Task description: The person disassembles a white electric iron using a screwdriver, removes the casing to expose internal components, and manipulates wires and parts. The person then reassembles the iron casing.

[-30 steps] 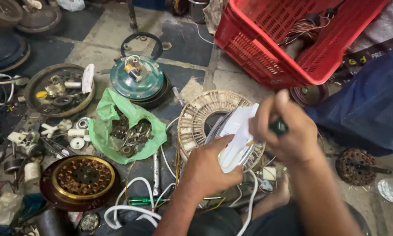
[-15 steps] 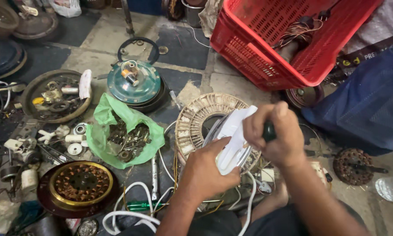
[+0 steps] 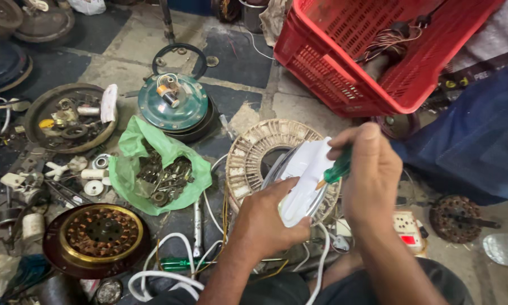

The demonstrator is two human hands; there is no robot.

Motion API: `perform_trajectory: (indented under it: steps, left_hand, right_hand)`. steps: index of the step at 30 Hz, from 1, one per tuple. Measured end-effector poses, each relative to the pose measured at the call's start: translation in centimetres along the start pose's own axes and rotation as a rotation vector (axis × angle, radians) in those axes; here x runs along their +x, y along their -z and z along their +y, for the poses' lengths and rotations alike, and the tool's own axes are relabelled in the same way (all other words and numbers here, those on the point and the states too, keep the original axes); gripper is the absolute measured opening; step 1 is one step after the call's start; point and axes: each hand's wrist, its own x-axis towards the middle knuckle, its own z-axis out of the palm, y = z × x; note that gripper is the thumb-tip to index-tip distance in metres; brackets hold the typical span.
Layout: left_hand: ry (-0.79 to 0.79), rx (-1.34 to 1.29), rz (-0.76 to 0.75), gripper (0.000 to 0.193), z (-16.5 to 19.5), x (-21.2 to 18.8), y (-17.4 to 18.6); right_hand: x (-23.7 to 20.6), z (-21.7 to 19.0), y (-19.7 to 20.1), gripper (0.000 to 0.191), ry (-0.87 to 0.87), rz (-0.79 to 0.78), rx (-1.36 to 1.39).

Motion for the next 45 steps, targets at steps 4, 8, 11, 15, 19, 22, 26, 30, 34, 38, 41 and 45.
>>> perform_trajectory:
  steps: [4, 8, 11, 15, 19, 22, 26, 30, 34, 38, 41, 45]
  left_hand:
    - [0.049, -0.061, -0.019, 0.063, 0.1, -0.2, -0.1]
    - [0.118, -0.077, -0.062, 0.062, 0.0, -0.1, 0.2]
    - [0.069, -0.037, -0.045, 0.064, 0.1, -0.2, -0.1]
    - [-0.131, 0.433, 0.157, 0.068, 1.4, -1.5, -2.1]
    - [-0.012, 0.526, 0.074, 0.068, 1.6, -1.6, -2.6]
    - [-0.080, 0.512, 0.044, 0.067, 0.6, -0.8, -1.1]
    - [-0.185, 0.506, 0.115, 0.062, -0.8, -0.6, 0.7]
    - [-0.211, 0.474, 0.183, 0.060, -1.3, -0.4, -0.2]
    - [-0.234, 0.369, 0.278, 0.057, -2.0, -0.3, -1.2]
    - [-0.256, 0.341, 0.337, 0.058, -2.7, -0.4, -1.7]
    - [-0.264, 0.363, 0.362, 0.059, -3.1, -0.4, -1.9]
    - [-0.255, 0.393, 0.381, 0.060, -3.4, -0.2, -2.3]
  right_hand:
    - [1.1, -0.8, 0.2, 0.059, -0.327, -0.198, 0.556]
    - [1.3, -0.6, 0.1, 0.058, -0.162, -0.139, 0.404]
    - [0.5, 0.6, 0.4, 0.053, -0.268, 0.096, 0.386]
    - [0.9, 0.3, 1.5, 0.057, -0.288, -0.283, 0.631]
    - [3.0, -4.5, 2.6, 0.043, 0.170, -0.448, -0.802]
    - [4.9, -7.7, 2.4, 0.044, -0.008, -0.733, -1.364]
    - [6.7, -8.6, 1.9, 0.038, 0.057, -1.082, -1.104]
    - [6.8, -8.3, 3.5, 0.027, 0.331, -1.236, -0.881]
    - [3.2, -5.6, 2.4, 0.019, 0.282, -0.586, -0.502]
    - [0.6, -0.6, -0.4, 0.024, -0.202, 0.079, 0.157]
    - [0.6, 1.0, -0.1, 0.028, -0.252, 0.015, 0.516]
    - [0.7, 0.5, 1.0, 0.051, -0.220, -0.384, 0.764]
